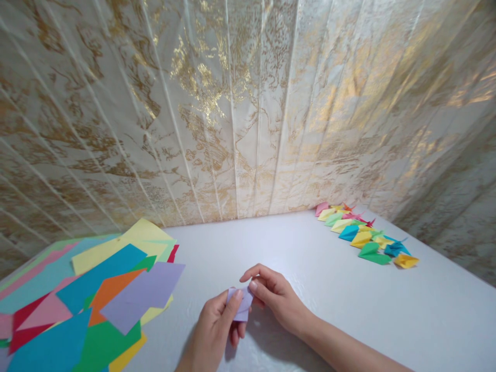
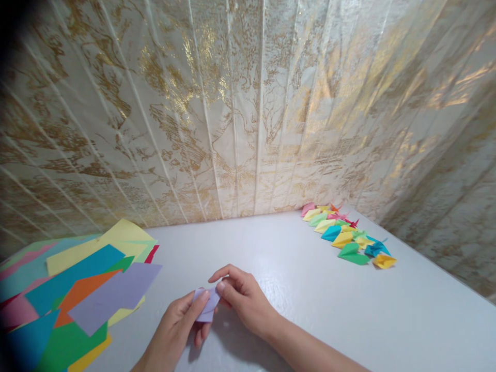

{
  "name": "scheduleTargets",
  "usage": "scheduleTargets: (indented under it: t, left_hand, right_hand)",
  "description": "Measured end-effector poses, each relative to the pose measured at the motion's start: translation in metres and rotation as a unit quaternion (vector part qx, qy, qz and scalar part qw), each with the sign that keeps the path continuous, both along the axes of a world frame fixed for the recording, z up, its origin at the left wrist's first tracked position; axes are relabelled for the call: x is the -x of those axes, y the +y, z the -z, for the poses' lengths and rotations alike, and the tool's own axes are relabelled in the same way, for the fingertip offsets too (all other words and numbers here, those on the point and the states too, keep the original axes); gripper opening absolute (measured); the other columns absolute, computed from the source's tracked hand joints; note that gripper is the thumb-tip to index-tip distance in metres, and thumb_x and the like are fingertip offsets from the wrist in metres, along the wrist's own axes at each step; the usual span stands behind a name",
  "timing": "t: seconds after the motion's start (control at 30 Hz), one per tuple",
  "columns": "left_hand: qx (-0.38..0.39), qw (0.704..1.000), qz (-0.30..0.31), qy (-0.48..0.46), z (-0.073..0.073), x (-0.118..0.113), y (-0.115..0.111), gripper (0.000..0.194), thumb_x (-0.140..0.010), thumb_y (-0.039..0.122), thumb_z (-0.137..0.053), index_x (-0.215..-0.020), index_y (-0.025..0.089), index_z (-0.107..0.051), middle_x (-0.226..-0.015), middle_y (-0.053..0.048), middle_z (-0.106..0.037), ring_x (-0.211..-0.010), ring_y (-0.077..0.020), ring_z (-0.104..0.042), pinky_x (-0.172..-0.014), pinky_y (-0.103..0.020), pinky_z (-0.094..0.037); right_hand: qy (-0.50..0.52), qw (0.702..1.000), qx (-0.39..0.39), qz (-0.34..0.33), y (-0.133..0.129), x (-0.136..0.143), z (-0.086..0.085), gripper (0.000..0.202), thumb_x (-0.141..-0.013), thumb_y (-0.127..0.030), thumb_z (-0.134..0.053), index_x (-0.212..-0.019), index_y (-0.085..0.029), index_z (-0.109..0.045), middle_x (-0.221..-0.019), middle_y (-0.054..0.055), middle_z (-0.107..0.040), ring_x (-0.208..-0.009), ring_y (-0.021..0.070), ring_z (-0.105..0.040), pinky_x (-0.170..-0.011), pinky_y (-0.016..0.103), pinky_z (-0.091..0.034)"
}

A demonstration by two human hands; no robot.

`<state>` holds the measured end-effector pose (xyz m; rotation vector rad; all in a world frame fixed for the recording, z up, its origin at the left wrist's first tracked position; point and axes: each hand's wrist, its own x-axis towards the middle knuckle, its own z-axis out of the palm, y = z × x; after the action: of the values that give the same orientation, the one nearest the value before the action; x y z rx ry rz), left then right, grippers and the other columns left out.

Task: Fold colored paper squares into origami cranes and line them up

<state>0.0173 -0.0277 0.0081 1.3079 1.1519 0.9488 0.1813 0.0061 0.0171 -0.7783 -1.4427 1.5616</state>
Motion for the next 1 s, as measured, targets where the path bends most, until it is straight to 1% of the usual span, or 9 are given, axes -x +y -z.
scheduleTargets:
  t: [0.23, 0.37, 0.47, 0.5, 0.53, 0.6, 0.7, 0.8, 1.0]
  left_hand:
    - [-0.013, 1.0, -0.004, -0.01, 0.002, 0.0, -0.001, 0.06, -0.088, 0.073, -0.049, -0.062, 0.02, -0.056, -0.053, 0.0, -0.058, -0.046, -0.0126, -0.051, -0.049, -0.023, -0.041]
    - [-0.018, 0.999, 0.01, 0.027, 0.002, -0.001, 0.0, 0.058, -0.092, 0.069, -0.044, -0.066, 0.019, -0.059, -0.053, -0.001, -0.059, -0.048, -0.0135, -0.052, -0.05, -0.023, -0.042]
    - [-0.078, 0.988, -0.009, 0.136, 0.004, 0.004, 0.0, 0.041, -0.097, 0.052, -0.046, -0.093, 0.017, -0.067, -0.075, -0.005, -0.07, -0.065, -0.0188, -0.063, -0.061, -0.027, -0.051]
    - [-0.133, 0.973, -0.033, 0.188, 0.005, 0.008, 0.0, 0.034, -0.096, 0.044, -0.049, -0.11, 0.018, -0.064, -0.09, -0.007, -0.072, -0.078, -0.0217, -0.067, -0.069, -0.031, -0.054]
    - [-0.206, 0.946, -0.06, 0.241, 0.007, 0.012, -0.001, 0.037, -0.093, 0.036, -0.053, -0.126, 0.019, -0.058, -0.107, -0.009, -0.07, -0.094, -0.0243, -0.067, -0.079, -0.035, -0.055]
    - [-0.357, 0.87, -0.074, 0.333, 0.013, 0.022, -0.001, 0.049, -0.09, 0.027, -0.052, -0.138, 0.022, -0.049, -0.129, -0.012, -0.062, -0.117, -0.0278, -0.059, -0.094, -0.042, -0.051]
    - [-0.5, 0.758, 0.019, 0.419, 0.021, 0.038, -0.003, 0.045, -0.089, 0.028, -0.055, -0.134, 0.024, -0.055, -0.128, -0.008, -0.066, -0.113, -0.0275, -0.06, -0.091, -0.038, -0.051]
    - [-0.526, 0.699, 0.089, 0.477, 0.025, 0.048, -0.006, 0.053, -0.088, 0.041, -0.064, -0.137, 0.022, -0.054, -0.129, -0.007, -0.068, -0.111, -0.0266, -0.061, -0.092, -0.034, -0.049]
    - [-0.57, 0.626, 0.082, 0.526, 0.023, 0.047, -0.007, 0.051, -0.091, 0.046, -0.061, -0.133, 0.017, -0.059, -0.133, -0.005, -0.067, -0.111, -0.0254, -0.059, -0.093, -0.033, -0.042]
  right_hand:
    - [0.005, 1.0, 0.008, -0.001, -0.001, 0.001, -0.001, 0.046, -0.086, -0.064, -0.063, -0.099, -0.02, -0.062, -0.06, -0.006, -0.04, -0.055, 0.0113, -0.036, -0.055, 0.024, -0.026]
    - [-0.03, 0.999, -0.033, 0.018, 0.0, -0.003, 0.0, 0.04, -0.088, -0.059, -0.064, -0.1, -0.021, -0.063, -0.07, -0.003, -0.051, -0.063, 0.0137, -0.046, -0.063, 0.028, -0.033]
    - [-0.12, 0.988, -0.091, 0.037, 0.004, -0.007, -0.002, 0.02, -0.092, -0.04, -0.062, -0.092, -0.02, -0.065, -0.077, 0.001, -0.058, -0.074, 0.0173, -0.053, -0.073, 0.032, -0.038]
    - [-0.167, 0.978, -0.117, 0.042, 0.006, -0.008, -0.003, 0.012, -0.092, -0.031, -0.062, -0.089, -0.02, -0.066, -0.078, 0.001, -0.059, -0.079, 0.0184, -0.053, -0.076, 0.032, -0.038]
    - [-0.216, 0.965, -0.143, 0.043, 0.008, -0.008, -0.004, 0.007, -0.091, -0.022, -0.062, -0.087, -0.02, -0.067, -0.079, 0.001, -0.059, -0.083, 0.0193, -0.053, -0.079, 0.033, -0.038]
    - [-0.297, 0.936, -0.186, 0.034, 0.012, -0.009, -0.005, 0.011, -0.087, -0.011, -0.063, -0.086, -0.02, -0.068, -0.08, 0.001, -0.059, -0.089, 0.0204, -0.053, -0.083, 0.034, -0.037]
    - [-0.35, 0.91, -0.224, 0.012, 0.017, -0.009, -0.006, 0.015, -0.086, -0.007, -0.065, -0.087, -0.021, -0.069, -0.08, 0.0, -0.062, -0.09, 0.0201, -0.052, -0.086, 0.035, -0.036]
    - [-0.37, 0.895, -0.249, 0.001, 0.021, -0.007, -0.005, 0.014, -0.088, -0.007, -0.065, -0.085, -0.021, -0.068, -0.08, 0.0, -0.065, -0.088, 0.0199, -0.051, -0.086, 0.035, -0.036]
    - [-0.426, 0.86, -0.276, 0.048, 0.021, -0.006, 0.0, 0.017, -0.082, -0.008, -0.071, -0.093, -0.019, -0.065, -0.098, 0.004, -0.063, -0.096, 0.0217, -0.049, -0.087, 0.035, -0.038]
